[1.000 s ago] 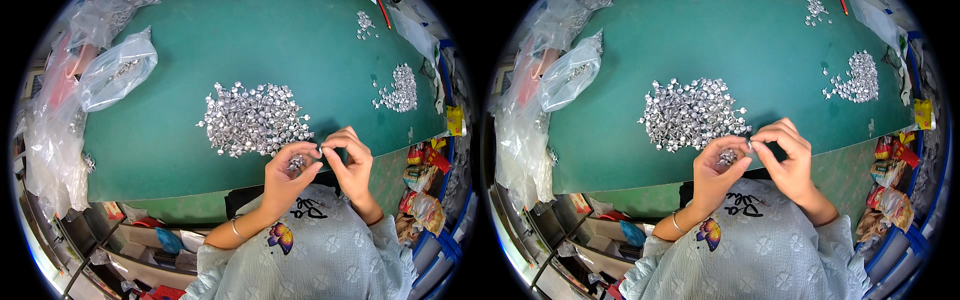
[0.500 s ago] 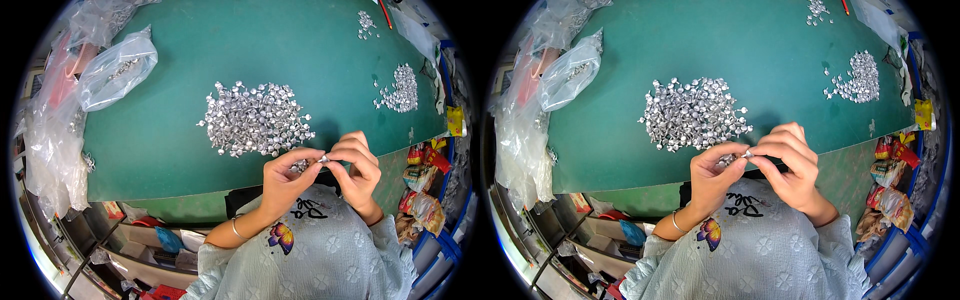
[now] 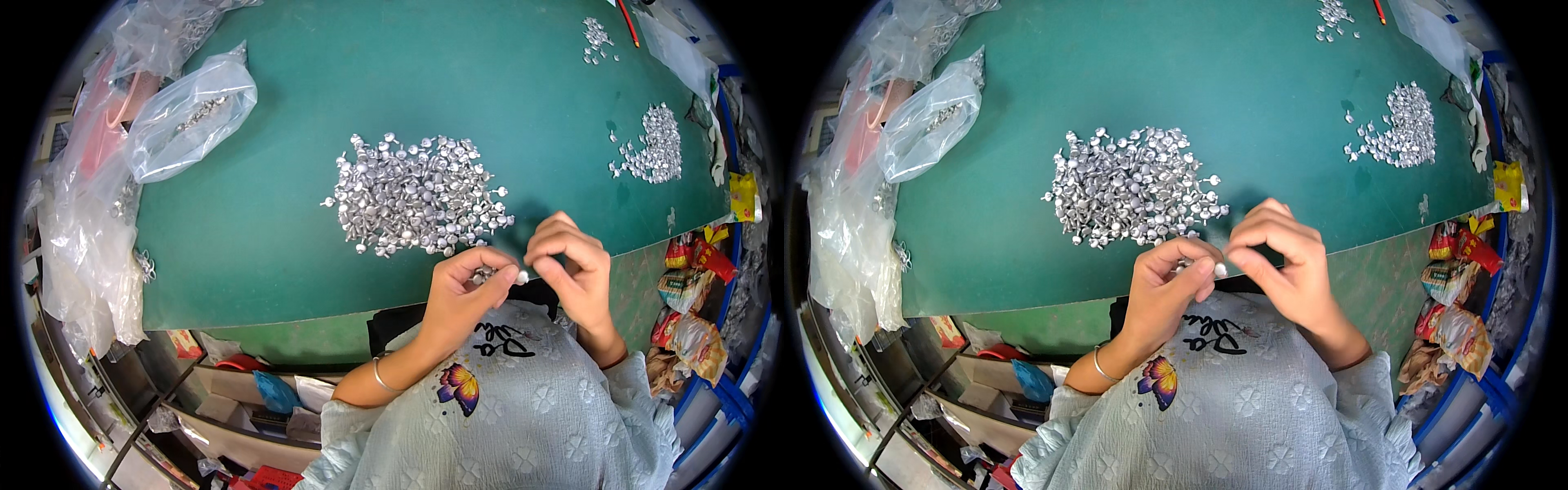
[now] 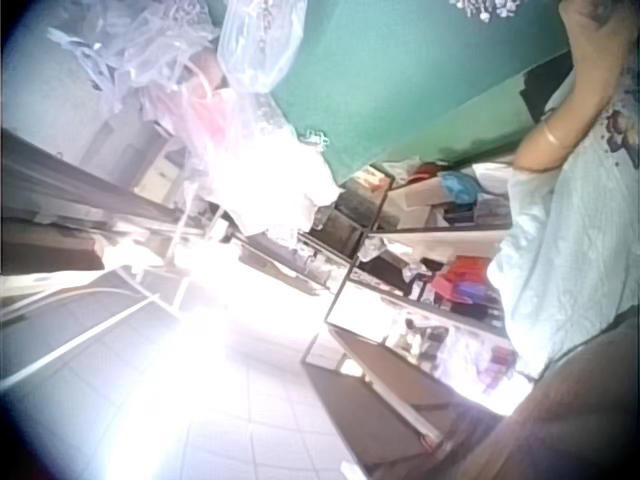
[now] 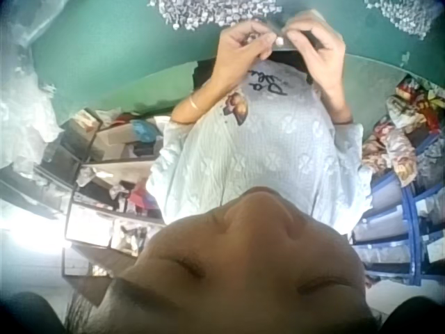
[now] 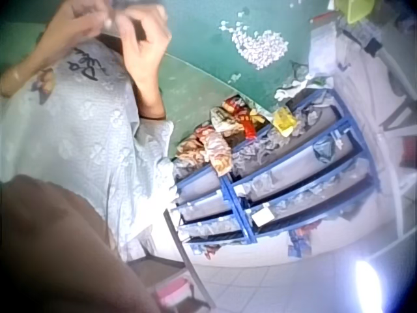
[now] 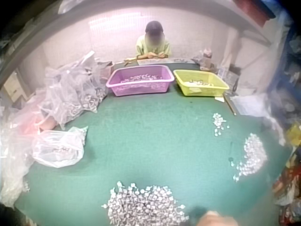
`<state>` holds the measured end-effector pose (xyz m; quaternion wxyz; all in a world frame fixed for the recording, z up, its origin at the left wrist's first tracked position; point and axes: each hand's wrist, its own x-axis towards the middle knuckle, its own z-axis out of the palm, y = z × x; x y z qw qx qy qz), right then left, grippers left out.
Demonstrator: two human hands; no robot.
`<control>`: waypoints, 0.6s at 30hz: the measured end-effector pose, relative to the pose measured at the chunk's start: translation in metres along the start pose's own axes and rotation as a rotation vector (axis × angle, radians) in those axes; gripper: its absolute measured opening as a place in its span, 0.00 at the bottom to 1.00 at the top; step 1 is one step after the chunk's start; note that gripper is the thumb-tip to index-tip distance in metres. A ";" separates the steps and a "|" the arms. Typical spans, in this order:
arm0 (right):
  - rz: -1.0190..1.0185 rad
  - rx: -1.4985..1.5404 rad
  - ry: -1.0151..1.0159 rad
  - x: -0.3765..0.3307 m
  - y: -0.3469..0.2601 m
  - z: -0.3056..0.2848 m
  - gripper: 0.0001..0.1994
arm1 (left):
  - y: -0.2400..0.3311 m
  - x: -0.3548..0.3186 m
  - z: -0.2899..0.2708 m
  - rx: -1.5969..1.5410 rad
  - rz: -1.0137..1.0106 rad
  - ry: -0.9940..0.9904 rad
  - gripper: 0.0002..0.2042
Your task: The person sits at a green table and repeatedly picks up small silver metal components and white plastic pieces. They manually join these parts together by hand and place the assembled units into a pile on the table.
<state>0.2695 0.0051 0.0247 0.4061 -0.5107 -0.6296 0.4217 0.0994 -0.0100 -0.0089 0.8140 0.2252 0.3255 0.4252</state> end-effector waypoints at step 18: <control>-0.121 -0.323 0.075 0.005 0.003 0.007 0.07 | -0.005 0.002 0.004 0.163 0.136 0.177 0.10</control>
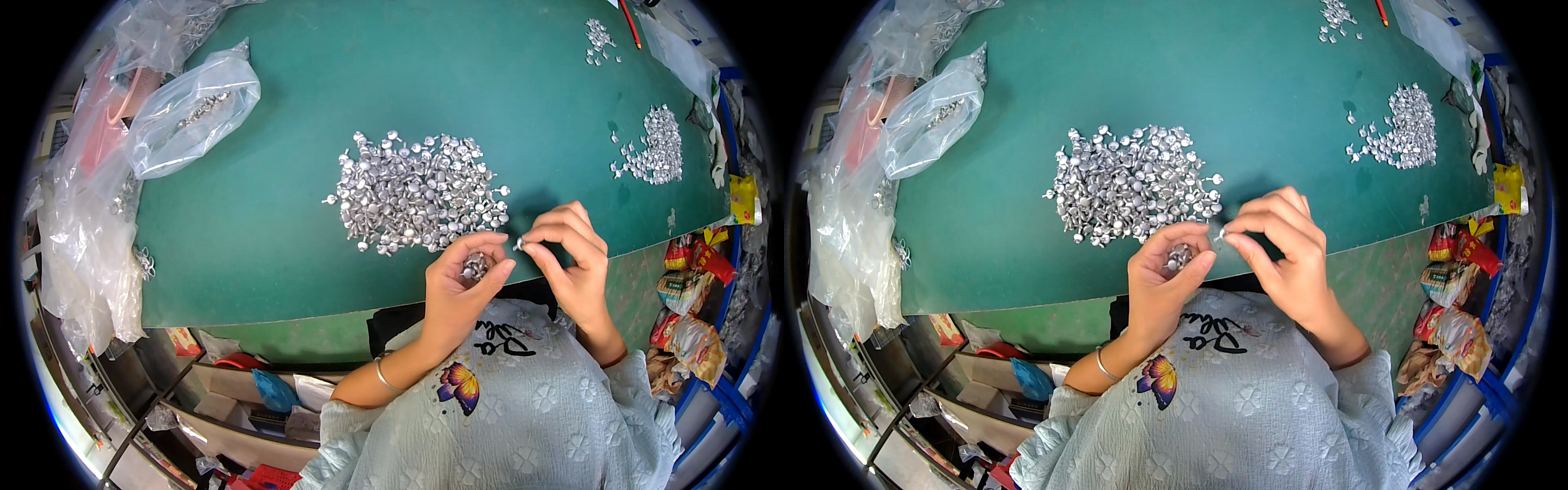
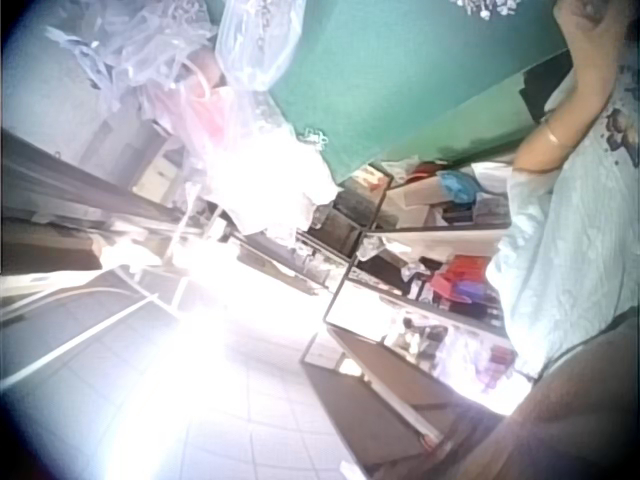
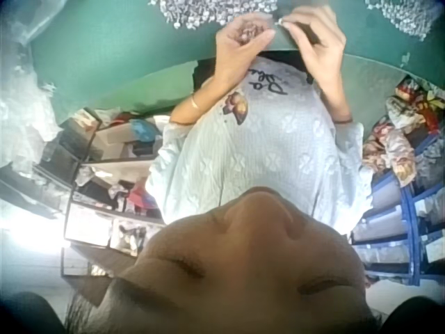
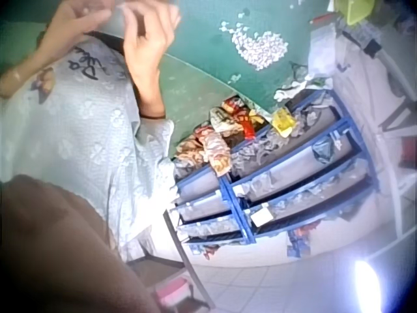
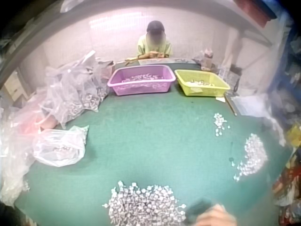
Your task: The person sits at a green table and repeatedly picks up small silver metal components and white plastic pieces. They manually join these parts together by hand and place the assembled units into a pile on the table.
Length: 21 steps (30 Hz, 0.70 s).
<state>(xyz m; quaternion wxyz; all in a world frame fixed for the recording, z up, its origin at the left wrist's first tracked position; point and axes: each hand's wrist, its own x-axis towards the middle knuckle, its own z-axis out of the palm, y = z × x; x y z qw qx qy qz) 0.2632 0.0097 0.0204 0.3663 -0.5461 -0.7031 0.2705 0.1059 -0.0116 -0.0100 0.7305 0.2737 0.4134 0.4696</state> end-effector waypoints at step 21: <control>-0.182 -0.175 -0.012 0.003 -0.031 -0.015 0.09 | 0.014 0.001 0.001 0.076 0.137 -0.108 0.07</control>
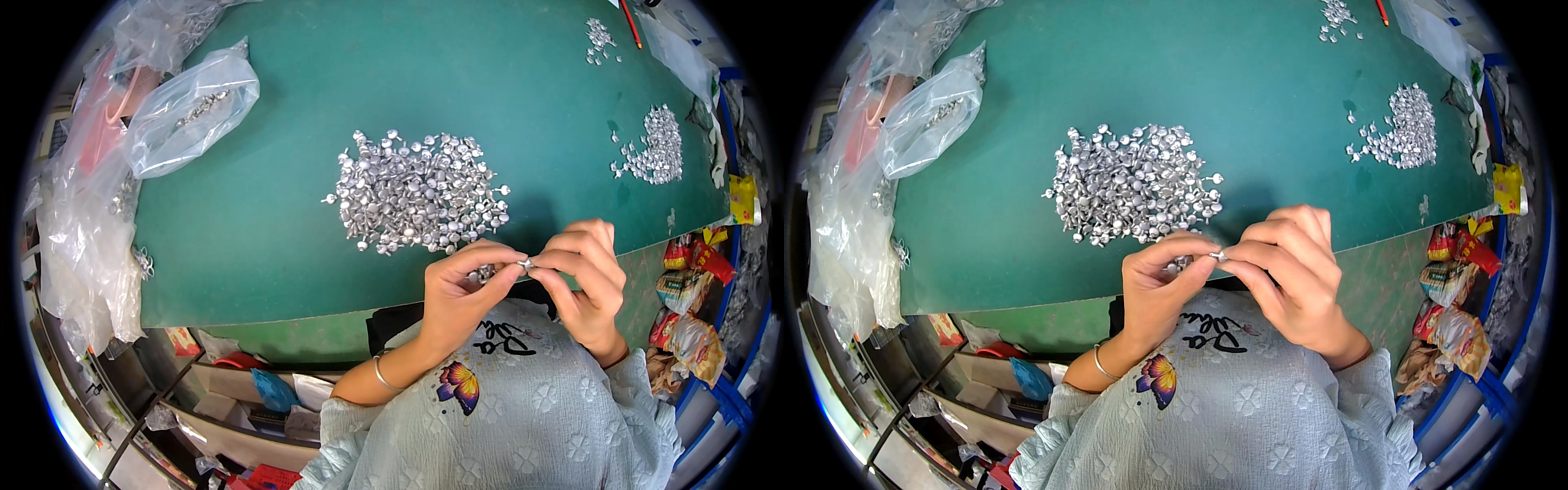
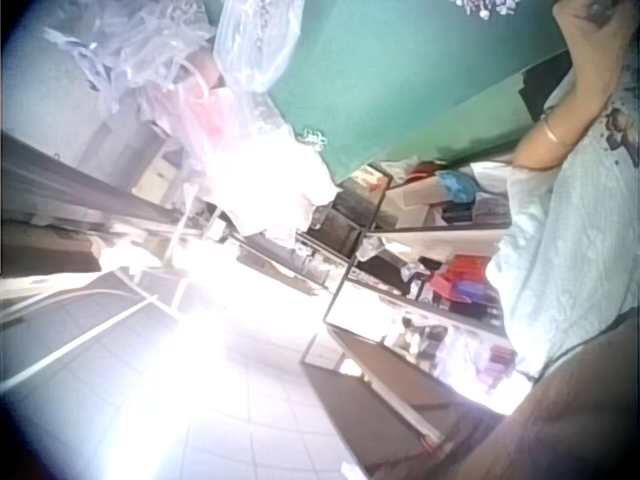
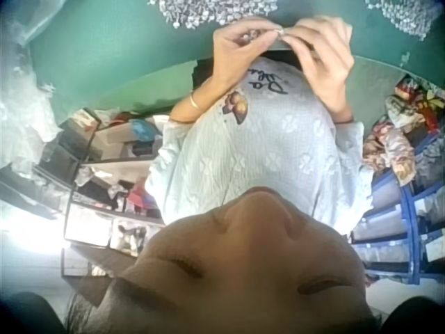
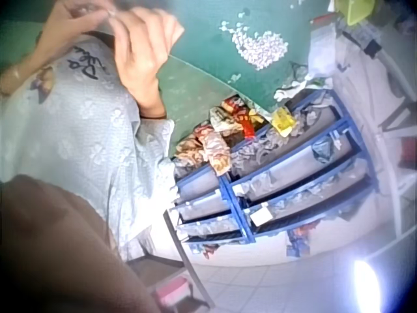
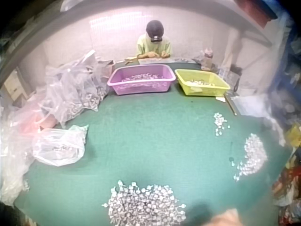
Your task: The person sits at a green table and repeatedly picks up small silver metal components and white plastic pieces. They manually join these parts together by hand and place the assembled units into a pile on the table.
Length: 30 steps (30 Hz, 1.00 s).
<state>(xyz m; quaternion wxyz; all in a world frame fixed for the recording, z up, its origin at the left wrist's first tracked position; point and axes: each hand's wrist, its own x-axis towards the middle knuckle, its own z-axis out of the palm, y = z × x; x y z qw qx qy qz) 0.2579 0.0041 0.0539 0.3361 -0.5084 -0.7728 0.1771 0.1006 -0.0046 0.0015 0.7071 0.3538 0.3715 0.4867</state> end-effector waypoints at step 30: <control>0.192 -0.024 0.070 0.011 0.050 0.046 0.05 | -0.002 -0.001 -0.009 -0.299 -0.454 -0.085 0.08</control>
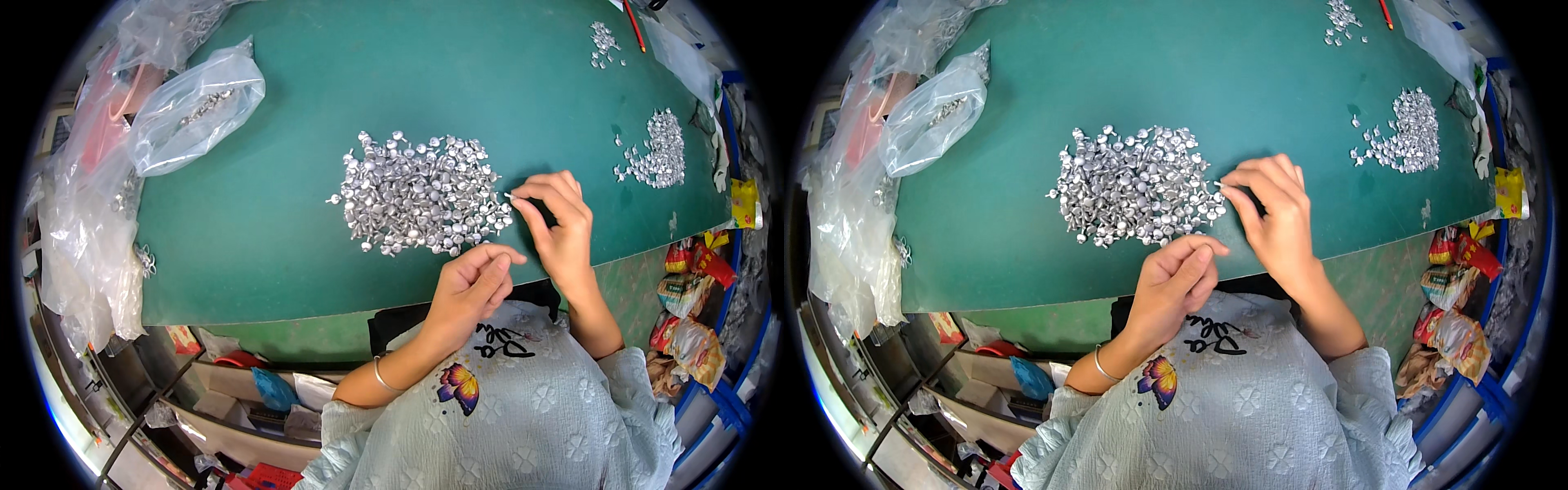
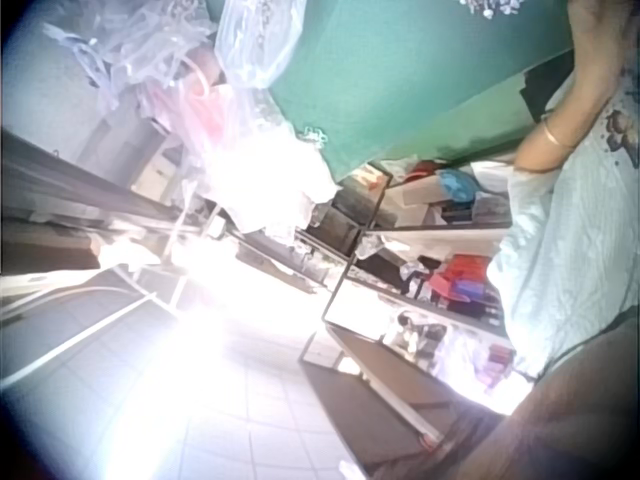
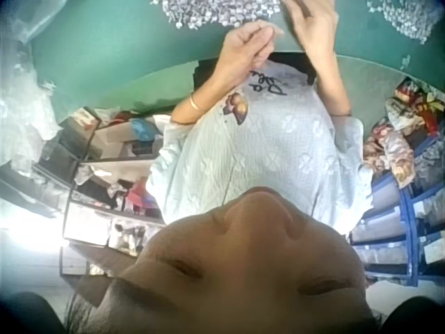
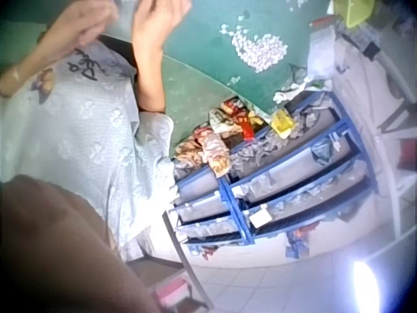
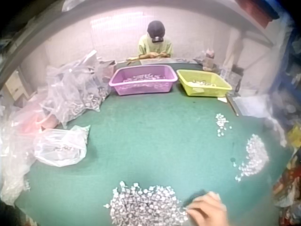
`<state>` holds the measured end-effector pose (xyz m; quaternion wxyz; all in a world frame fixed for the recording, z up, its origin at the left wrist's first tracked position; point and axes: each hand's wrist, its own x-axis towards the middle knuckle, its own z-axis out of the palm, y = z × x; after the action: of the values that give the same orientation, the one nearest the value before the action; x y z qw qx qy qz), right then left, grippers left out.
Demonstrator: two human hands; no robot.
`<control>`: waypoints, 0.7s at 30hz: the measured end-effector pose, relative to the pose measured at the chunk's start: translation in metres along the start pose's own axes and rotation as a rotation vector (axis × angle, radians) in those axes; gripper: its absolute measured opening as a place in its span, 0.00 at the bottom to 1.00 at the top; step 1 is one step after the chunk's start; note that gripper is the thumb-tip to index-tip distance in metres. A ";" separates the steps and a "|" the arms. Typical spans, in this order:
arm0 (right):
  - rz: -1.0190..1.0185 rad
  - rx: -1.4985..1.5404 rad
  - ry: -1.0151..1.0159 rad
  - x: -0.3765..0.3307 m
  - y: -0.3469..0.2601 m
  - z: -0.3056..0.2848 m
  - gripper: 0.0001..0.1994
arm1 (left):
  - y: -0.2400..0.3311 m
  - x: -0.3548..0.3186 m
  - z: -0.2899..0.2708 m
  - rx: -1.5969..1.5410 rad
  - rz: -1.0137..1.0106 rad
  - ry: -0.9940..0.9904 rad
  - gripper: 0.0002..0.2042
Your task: The person sits at a green table and repeatedly picks up small silver metal components and white plastic pieces. They manually join these parts together by hand and place the assembled units into a pile on the table.
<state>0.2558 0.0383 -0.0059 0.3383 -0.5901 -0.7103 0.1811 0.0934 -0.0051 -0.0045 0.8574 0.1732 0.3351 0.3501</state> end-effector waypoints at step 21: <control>0.129 0.468 -0.096 -0.018 -0.025 -0.026 0.07 | -0.006 0.003 -0.001 -0.161 0.153 -0.064 0.05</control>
<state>0.2576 0.0109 0.0238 0.4194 -0.5305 -0.6251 0.3898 0.0973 -0.0074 -0.0096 0.8496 0.1402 0.2640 0.4346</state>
